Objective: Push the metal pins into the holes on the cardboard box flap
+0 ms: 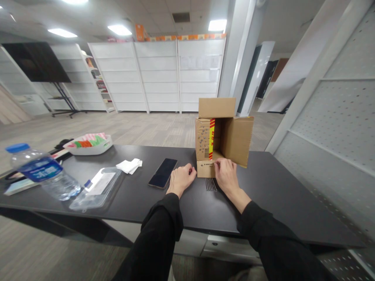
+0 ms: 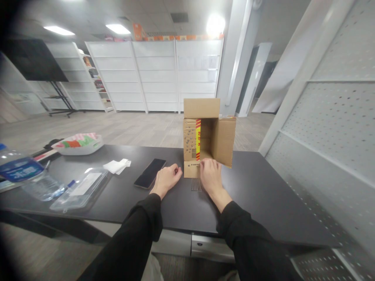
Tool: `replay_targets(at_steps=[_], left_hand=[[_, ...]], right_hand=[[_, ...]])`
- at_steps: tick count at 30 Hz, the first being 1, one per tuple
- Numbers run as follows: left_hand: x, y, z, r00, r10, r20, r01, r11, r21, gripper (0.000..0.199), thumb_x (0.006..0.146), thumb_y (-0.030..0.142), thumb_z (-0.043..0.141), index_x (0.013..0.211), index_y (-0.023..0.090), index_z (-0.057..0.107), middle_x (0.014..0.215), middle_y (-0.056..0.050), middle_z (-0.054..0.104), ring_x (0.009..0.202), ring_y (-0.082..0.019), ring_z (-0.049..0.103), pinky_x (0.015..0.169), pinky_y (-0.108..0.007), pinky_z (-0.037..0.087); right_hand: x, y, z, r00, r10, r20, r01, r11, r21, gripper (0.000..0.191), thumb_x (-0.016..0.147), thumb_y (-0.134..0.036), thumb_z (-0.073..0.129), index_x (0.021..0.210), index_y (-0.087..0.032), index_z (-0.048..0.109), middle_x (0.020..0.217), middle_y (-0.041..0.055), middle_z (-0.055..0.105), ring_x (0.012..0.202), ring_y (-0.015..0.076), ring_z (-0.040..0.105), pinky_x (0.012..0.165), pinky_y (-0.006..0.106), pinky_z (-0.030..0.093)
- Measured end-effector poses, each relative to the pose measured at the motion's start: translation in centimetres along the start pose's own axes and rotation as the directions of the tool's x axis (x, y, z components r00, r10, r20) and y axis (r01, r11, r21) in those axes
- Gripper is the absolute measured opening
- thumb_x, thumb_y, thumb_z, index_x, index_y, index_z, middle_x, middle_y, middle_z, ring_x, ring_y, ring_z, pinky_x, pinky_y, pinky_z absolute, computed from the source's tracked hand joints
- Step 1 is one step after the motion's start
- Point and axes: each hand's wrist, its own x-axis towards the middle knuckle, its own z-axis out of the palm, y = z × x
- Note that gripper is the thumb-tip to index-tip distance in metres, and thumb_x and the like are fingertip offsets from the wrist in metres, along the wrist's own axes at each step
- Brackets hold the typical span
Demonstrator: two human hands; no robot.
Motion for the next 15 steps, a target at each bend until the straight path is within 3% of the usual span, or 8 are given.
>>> replay_targets(at_steps=[8, 15], left_hand=[[0.1, -0.1, 0.2, 1.000, 0.016, -0.013, -0.016, 1.000, 0.000, 0.036, 0.095, 0.043, 0.035, 0.092, 0.024, 0.065, 0.088, -0.007, 0.074, 0.081, -0.022, 0.070, 0.069, -0.028, 0.044], [0.0, 0.0, 0.0, 1.000, 0.010, -0.003, -0.010, 1.000, -0.003, 0.035, 0.095, 0.043, 0.035, 0.093, 0.024, 0.065, 0.089, -0.007, 0.074, 0.083, -0.022, 0.070, 0.071, -0.028, 0.044]], right_hand=[[0.2, -0.1, -1.5, 0.993, -0.010, -0.115, 0.033, 0.979, 0.201, 0.011, 0.095, -0.023, 0.043, 0.094, -0.018, 0.052, 0.093, 0.0123, 0.062, 0.089, 0.0243, 0.055, 0.080, 0.038, 0.043], [-0.5, -0.2, -3.6, 0.995, 0.045, -0.088, -0.014, 0.945, 0.328, 0.005, 0.089, -0.023, 0.047, 0.091, -0.022, 0.051, 0.085, 0.0060, 0.061, 0.079, 0.0204, 0.059, 0.076, 0.035, 0.048]])
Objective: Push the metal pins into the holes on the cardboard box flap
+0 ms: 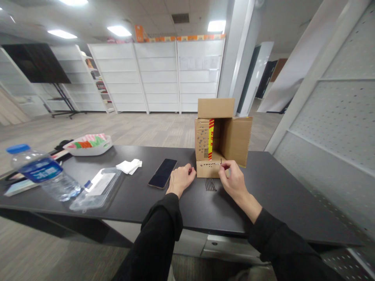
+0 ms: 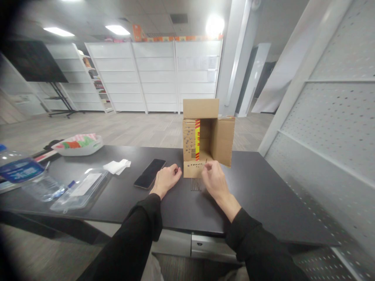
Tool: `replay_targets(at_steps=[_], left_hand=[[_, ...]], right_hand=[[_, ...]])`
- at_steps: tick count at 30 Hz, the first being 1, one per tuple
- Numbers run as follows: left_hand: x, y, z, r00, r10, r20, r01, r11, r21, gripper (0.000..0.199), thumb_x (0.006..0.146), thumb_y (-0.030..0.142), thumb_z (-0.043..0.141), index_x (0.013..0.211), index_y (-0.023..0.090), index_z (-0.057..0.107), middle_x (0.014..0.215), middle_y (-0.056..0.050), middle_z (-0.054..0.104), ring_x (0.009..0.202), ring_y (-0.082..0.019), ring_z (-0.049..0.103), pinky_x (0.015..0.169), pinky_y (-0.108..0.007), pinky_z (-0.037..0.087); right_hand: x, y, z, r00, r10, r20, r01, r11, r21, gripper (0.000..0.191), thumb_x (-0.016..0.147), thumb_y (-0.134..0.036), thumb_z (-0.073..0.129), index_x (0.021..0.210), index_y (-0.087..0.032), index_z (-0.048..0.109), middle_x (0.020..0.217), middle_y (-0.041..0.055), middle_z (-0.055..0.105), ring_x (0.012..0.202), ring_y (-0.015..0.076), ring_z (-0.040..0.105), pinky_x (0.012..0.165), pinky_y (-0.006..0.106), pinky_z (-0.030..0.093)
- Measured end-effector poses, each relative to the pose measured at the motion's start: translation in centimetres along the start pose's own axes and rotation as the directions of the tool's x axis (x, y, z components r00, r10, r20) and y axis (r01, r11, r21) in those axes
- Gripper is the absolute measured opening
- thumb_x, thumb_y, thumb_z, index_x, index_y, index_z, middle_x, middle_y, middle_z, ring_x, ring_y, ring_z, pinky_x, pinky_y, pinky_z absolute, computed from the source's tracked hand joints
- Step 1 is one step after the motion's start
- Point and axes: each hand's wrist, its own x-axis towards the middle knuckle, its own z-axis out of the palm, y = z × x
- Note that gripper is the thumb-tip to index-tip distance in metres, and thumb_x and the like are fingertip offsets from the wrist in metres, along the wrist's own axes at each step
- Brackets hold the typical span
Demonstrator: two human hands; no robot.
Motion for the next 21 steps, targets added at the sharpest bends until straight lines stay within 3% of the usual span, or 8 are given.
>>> replay_targets(at_steps=[6, 10, 21], left_hand=[[0.0, 0.1, -0.2, 1.000, -0.011, 0.005, 0.011, 1.000, 0.000, 0.035, 0.095, 0.043, 0.036, 0.093, 0.024, 0.066, 0.090, -0.008, 0.074, 0.084, -0.023, 0.070, 0.070, -0.028, 0.045], [0.0, 0.1, -0.2, 1.000, -0.010, 0.006, 0.010, 1.000, 0.001, 0.035, 0.095, 0.043, 0.036, 0.094, 0.025, 0.066, 0.090, -0.008, 0.074, 0.084, -0.023, 0.070, 0.072, -0.028, 0.045], [-0.1, 0.3, -0.4, 1.000, -0.020, 0.005, 0.020, 1.000, 0.008, 0.036, 0.095, 0.043, 0.036, 0.093, 0.024, 0.066, 0.090, -0.007, 0.074, 0.085, -0.022, 0.070, 0.071, -0.028, 0.045]], right_hand=[[-1.4, -0.5, -2.1, 0.995, -0.049, 0.087, 0.047, 0.999, 0.024, 0.002, 0.085, -0.023, 0.050, 0.084, -0.023, 0.052, 0.076, 0.0015, 0.058, 0.072, 0.0178, 0.057, 0.070, 0.032, 0.048], [-2.7, -0.2, -3.0, 0.983, -0.092, 0.162, 0.085, 0.995, 0.052, 0.010, 0.086, -0.018, 0.051, 0.093, -0.022, 0.057, 0.081, 0.0033, 0.060, 0.077, 0.0186, 0.059, 0.073, 0.032, 0.049], [-3.8, -0.3, -3.1, 0.872, -0.131, 0.471, 0.076, 0.988, 0.134, 0.016, 0.087, -0.012, 0.048, 0.092, -0.022, 0.060, 0.088, 0.0048, 0.064, 0.085, 0.0193, 0.061, 0.076, 0.033, 0.051]])
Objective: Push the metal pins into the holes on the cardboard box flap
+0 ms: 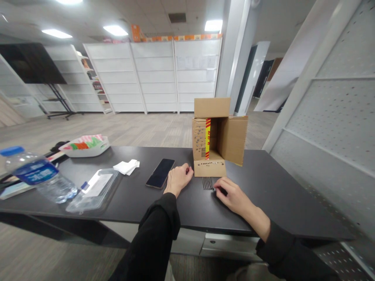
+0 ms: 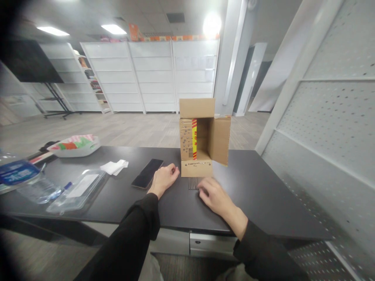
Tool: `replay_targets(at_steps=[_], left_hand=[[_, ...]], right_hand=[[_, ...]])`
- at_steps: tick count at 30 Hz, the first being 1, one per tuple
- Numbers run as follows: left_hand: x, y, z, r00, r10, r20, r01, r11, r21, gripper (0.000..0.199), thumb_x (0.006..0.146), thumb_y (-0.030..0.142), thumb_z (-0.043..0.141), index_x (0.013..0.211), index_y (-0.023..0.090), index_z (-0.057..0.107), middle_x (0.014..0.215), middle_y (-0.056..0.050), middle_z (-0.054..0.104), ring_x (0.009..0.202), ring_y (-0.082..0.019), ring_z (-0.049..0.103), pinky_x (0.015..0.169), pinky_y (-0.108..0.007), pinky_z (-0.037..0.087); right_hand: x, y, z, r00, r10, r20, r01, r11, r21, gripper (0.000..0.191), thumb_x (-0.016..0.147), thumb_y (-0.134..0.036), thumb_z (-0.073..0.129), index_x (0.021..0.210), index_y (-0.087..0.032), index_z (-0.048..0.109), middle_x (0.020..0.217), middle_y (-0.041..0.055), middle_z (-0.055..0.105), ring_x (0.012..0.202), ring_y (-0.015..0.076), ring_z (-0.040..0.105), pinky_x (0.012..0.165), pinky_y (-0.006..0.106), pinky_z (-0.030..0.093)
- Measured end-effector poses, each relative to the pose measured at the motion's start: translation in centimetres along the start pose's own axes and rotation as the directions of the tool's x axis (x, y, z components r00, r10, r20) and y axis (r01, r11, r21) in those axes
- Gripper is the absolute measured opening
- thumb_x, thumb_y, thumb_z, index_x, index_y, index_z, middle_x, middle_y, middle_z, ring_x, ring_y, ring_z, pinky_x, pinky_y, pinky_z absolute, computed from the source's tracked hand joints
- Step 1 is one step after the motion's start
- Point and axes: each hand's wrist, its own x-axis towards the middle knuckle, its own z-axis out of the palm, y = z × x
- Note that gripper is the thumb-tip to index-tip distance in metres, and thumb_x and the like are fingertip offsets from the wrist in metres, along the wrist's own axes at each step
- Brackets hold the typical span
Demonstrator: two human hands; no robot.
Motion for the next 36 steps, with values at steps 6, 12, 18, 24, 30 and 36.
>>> replay_targets(at_steps=[6, 12, 18, 24, 30, 36], left_hand=[[0.00, 0.07, -0.09, 1.000, -0.003, -0.001, 0.003, 1.000, -0.004, 0.035, 0.095, 0.042, 0.036, 0.092, 0.025, 0.067, 0.089, -0.007, 0.074, 0.085, -0.022, 0.070, 0.071, -0.027, 0.045], [0.05, -0.16, 0.24, 1.000, 0.018, -0.021, -0.018, 1.000, -0.004, 0.035, 0.095, 0.042, 0.036, 0.091, 0.025, 0.066, 0.087, -0.007, 0.074, 0.083, -0.022, 0.070, 0.070, -0.027, 0.044], [0.03, -0.27, 0.31, 0.999, 0.027, -0.030, -0.027, 1.000, -0.005, 0.035, 0.095, 0.043, 0.035, 0.090, 0.025, 0.065, 0.086, -0.007, 0.074, 0.081, -0.022, 0.070, 0.067, -0.027, 0.043], [0.06, -0.31, 0.43, 0.999, 0.035, -0.037, -0.035, 0.999, -0.011, 0.035, 0.095, 0.042, 0.035, 0.090, 0.024, 0.065, 0.086, -0.006, 0.074, 0.081, -0.022, 0.070, 0.067, -0.027, 0.043], [0.19, -0.44, 0.72, 0.998, 0.032, -0.051, -0.033, 0.999, -0.016, 0.035, 0.094, 0.042, 0.036, 0.089, 0.024, 0.066, 0.084, -0.006, 0.073, 0.080, -0.022, 0.070, 0.066, -0.027, 0.042], [0.23, -0.43, 0.70, 0.999, 0.022, -0.040, -0.023, 0.999, -0.026, 0.035, 0.094, 0.043, 0.037, 0.091, 0.024, 0.066, 0.084, -0.007, 0.073, 0.078, -0.022, 0.069, 0.066, -0.027, 0.041]], right_hand=[[0.05, 0.00, 0.04, 0.999, 0.019, 0.038, -0.019, 1.000, -0.022, 0.016, 0.086, -0.011, 0.048, 0.090, -0.022, 0.059, 0.088, 0.0044, 0.063, 0.085, 0.0189, 0.060, 0.077, 0.033, 0.050], [0.12, 0.07, 0.07, 0.997, 0.041, 0.060, -0.041, 0.999, -0.007, 0.016, 0.086, -0.011, 0.047, 0.089, -0.022, 0.059, 0.088, 0.0042, 0.061, 0.086, 0.0192, 0.058, 0.078, 0.034, 0.048], [0.16, 0.27, 0.24, 0.997, 0.053, 0.063, -0.053, 0.999, -0.003, 0.015, 0.086, -0.011, 0.048, 0.088, -0.022, 0.059, 0.088, 0.0043, 0.062, 0.086, 0.0195, 0.058, 0.078, 0.035, 0.048], [0.27, 0.45, 0.38, 0.997, 0.048, 0.064, -0.049, 0.999, 0.005, 0.016, 0.086, -0.010, 0.048, 0.088, -0.021, 0.060, 0.088, 0.0045, 0.063, 0.086, 0.0196, 0.058, 0.080, 0.035, 0.047], [0.36, 0.53, 0.53, 0.998, 0.025, 0.062, -0.026, 1.000, 0.011, 0.017, 0.085, -0.008, 0.049, 0.087, -0.021, 0.060, 0.086, 0.0050, 0.064, 0.086, 0.0201, 0.058, 0.080, 0.035, 0.046], [0.40, 0.41, 0.38, 0.996, 0.047, 0.077, -0.049, 0.999, 0.015, 0.017, 0.085, -0.009, 0.049, 0.088, -0.021, 0.060, 0.088, 0.0051, 0.064, 0.087, 0.0202, 0.059, 0.081, 0.035, 0.046]])
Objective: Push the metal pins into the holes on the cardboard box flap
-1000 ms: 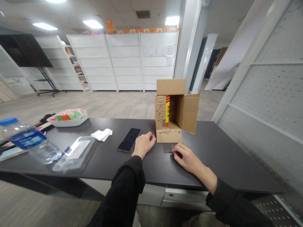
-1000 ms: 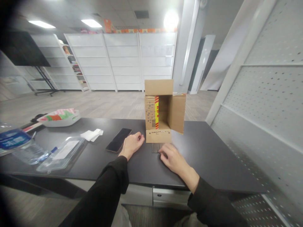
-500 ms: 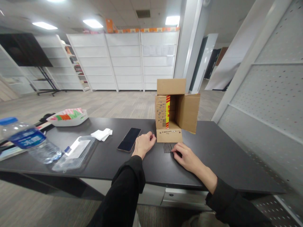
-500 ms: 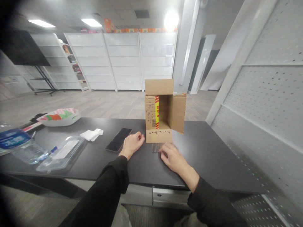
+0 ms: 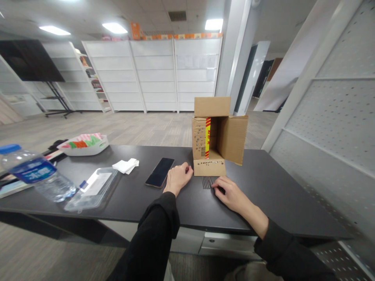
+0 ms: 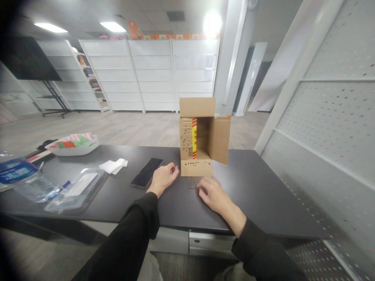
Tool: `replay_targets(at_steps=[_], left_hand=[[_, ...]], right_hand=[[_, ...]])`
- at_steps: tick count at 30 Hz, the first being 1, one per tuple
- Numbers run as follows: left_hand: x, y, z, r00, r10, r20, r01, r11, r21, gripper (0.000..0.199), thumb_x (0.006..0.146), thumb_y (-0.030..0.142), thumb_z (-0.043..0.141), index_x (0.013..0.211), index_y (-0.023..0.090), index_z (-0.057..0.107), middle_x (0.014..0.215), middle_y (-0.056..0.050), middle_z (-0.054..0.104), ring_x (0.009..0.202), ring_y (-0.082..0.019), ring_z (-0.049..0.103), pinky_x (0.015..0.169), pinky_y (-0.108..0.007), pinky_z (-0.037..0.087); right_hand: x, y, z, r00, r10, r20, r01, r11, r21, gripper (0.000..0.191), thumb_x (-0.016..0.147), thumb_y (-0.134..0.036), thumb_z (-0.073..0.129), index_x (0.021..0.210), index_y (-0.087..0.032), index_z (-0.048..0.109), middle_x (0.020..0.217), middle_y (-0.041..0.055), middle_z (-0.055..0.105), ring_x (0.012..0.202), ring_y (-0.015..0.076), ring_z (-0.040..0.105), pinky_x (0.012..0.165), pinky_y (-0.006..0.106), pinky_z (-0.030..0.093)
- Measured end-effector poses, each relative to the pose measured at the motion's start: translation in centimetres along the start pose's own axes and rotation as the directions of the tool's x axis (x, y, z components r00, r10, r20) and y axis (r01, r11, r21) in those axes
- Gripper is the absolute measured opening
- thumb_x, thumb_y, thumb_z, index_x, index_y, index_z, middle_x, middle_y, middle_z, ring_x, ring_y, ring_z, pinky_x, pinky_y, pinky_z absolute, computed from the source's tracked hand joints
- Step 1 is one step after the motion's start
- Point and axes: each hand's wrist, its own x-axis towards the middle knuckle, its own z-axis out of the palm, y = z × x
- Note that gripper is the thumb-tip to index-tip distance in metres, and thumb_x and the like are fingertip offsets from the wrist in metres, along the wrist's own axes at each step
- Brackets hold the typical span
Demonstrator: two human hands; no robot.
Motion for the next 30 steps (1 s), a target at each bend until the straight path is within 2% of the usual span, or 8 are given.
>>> replay_targets(at_steps=[6, 14, 21, 25, 30], left_hand=[[0.05, -0.08, 0.23, 1.000, 0.012, -0.020, -0.011, 1.000, 0.006, 0.035, 0.094, 0.043, 0.037, 0.089, 0.024, 0.066, 0.082, -0.006, 0.072, 0.076, -0.022, 0.068, 0.063, -0.027, 0.038], [0.02, -0.26, 0.38, 0.998, 0.025, -0.065, -0.026, 1.000, -0.009, 0.031, 0.094, 0.042, 0.039, 0.086, 0.023, 0.063, 0.078, -0.005, 0.071, 0.073, -0.020, 0.067, 0.058, -0.027, 0.031], [-0.17, -0.16, -0.08, 0.993, -0.024, -0.118, 0.023, 1.000, -0.014, 0.027, 0.095, 0.039, 0.040, 0.091, 0.022, 0.060, 0.073, -0.004, 0.068, 0.068, -0.019, 0.064, 0.058, -0.028, 0.024], [-0.29, -0.27, -0.10, 0.991, -0.038, -0.130, 0.040, 0.999, 0.013, 0.032, 0.097, 0.039, 0.037, 0.084, 0.020, 0.060, 0.071, -0.006, 0.067, 0.064, -0.018, 0.062, 0.058, -0.030, 0.018], [-0.58, -0.38, -0.16, 0.989, -0.035, -0.142, 0.032, 0.999, -0.023, 0.045, 0.098, 0.046, 0.033, 0.074, 0.019, 0.060, 0.068, -0.007, 0.066, 0.063, -0.017, 0.061, 0.059, -0.030, 0.016]], right_hand=[[0.05, -0.03, 0.00, 0.997, 0.070, -0.033, -0.070, 0.997, -0.009, 0.014, 0.086, -0.014, 0.049, 0.094, -0.020, 0.059, 0.091, 0.0058, 0.063, 0.086, 0.0197, 0.058, 0.079, 0.034, 0.046], [0.15, 0.68, 0.38, 0.976, 0.162, -0.148, -0.177, 0.979, -0.099, 0.007, 0.087, -0.018, 0.047, 0.085, -0.020, 0.053, 0.080, 0.0040, 0.060, 0.078, 0.0194, 0.055, 0.074, 0.032, 0.041], [0.31, 0.65, 0.27, 0.954, 0.225, -0.197, -0.258, 0.952, -0.162, 0.006, 0.087, -0.021, 0.045, 0.083, -0.021, 0.049, 0.081, 0.0059, 0.061, 0.079, 0.0214, 0.055, 0.076, 0.034, 0.039], [0.43, 0.70, 0.25, 0.942, 0.241, -0.233, -0.285, 0.942, -0.176, 0.006, 0.087, -0.023, 0.044, 0.082, -0.021, 0.048, 0.080, 0.0063, 0.061, 0.079, 0.0218, 0.056, 0.076, 0.034, 0.039], [0.50, 0.68, 0.29, 0.936, 0.234, -0.261, -0.295, 0.929, -0.225, 0.006, 0.086, -0.023, 0.045, 0.082, -0.021, 0.048, 0.079, 0.0068, 0.061, 0.079, 0.0225, 0.056, 0.074, 0.034, 0.038]])
